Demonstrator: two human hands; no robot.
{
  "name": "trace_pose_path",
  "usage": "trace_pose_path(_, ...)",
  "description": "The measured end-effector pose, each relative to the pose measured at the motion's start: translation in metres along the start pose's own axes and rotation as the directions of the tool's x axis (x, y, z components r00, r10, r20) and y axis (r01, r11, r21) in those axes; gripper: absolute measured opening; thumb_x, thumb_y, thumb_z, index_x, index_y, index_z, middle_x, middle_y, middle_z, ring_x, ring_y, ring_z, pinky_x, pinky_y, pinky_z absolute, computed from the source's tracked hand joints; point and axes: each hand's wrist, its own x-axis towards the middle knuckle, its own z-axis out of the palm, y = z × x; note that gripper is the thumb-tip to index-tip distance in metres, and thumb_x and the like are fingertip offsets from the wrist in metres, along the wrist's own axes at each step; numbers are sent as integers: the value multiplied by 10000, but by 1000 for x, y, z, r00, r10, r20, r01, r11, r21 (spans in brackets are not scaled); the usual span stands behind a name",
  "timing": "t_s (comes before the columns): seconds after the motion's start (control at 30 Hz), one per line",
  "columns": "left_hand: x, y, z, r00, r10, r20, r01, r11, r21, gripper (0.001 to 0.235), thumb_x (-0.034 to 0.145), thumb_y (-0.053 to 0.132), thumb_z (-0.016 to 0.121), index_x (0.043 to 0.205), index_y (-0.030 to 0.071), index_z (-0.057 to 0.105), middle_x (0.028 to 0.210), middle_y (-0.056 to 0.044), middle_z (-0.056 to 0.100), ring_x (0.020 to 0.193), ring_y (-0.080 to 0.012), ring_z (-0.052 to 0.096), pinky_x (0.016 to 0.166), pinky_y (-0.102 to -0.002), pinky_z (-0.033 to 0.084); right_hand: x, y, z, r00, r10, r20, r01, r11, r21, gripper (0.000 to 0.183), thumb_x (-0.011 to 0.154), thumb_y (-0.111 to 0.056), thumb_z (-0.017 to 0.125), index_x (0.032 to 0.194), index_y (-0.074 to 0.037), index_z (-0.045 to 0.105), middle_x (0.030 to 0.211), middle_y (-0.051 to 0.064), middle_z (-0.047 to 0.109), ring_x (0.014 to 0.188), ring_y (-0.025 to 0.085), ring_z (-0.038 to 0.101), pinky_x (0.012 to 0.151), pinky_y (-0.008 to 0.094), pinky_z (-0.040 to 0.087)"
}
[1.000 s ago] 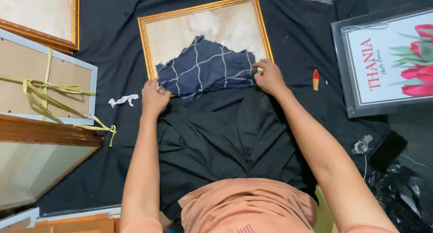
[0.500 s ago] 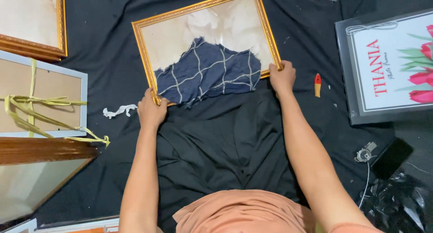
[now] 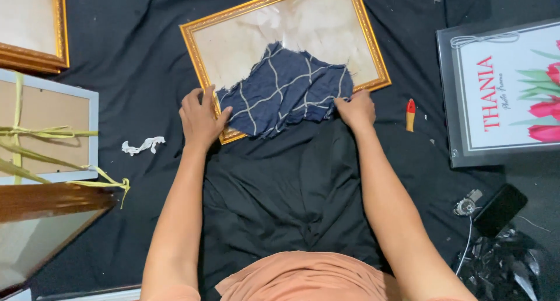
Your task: The person wipes the glass and wooden back of two picture frames using a dark blue cloth. They handle each frame one at a time, turning them over to clean both sides before stacking them.
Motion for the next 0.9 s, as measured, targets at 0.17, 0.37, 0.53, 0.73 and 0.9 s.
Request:
trace_pose_path(0.17, 3, -3, 41, 951, 296, -88, -276, 943, 186, 454, 1053, 592, 513, 1403, 339, 651, 1399, -16, 578, 1367, -278, 473, 1067, -489, 349, -19, -15, -10, 978, -53, 203, 84, 985, -150, 394, 795, -348, 733, 988, -5, 756, 1063, 254, 739, 1128, 479, 676, 874, 609, 554)
trace_pose_path(0.37, 4, -17, 42, 985, 119, -128, -96, 980, 176, 588, 1115, 570, 489, 1508, 145, 593, 1578, -197, 455, 1468, -440, 346, 1112, -618, 293, 9, 10, -11, 998, -44, 45, 53, 973, -226, 252, 818, -236, 677, 971, -55, 765, 955, 230, 733, 1033, 477, 708, 802, 604, 573)
trace_pose_path(0.53, 3, -29, 35, 983, -172, 67, 173, 985, -18, 824, 1041, 646, 530, 1625, 79, 400, 1645, -282, 293, 1523, -487, 206, 1210, -629, 235, -9, -13, -36, 996, -32, -81, 23, 994, -103, 280, 834, -125, 657, 1110, -79, 668, 1094, 184, 615, 1085, 457, 654, 909, 612, 516)
trace_pose_path(0.73, 20, -11, 9, 963, -137, -231, 60, 949, -309, 700, 1089, 380, 709, 1617, 83, 357, 1614, -206, 359, 1502, -401, 343, 1220, -511, 298, -16, -28, -24, 868, -397, -299, 443, 890, 105, 440, 810, -52, 736, 1231, 31, 637, 1065, 263, 582, 1054, 511, 635, 937, 553, 500)
trace_pose_path(0.9, 19, -42, 11, 956, -259, 136, 271, 960, -77, 818, 1039, 625, 531, 1631, 86, 362, 1664, -246, 267, 1531, -484, 188, 1245, -584, 210, -29, -33, 9, 529, -841, -109, 843, 507, 181, 303, 963, -250, 717, 1262, -233, 766, 1252, 116, 724, 1196, 344, 658, 1017, 460, 500)
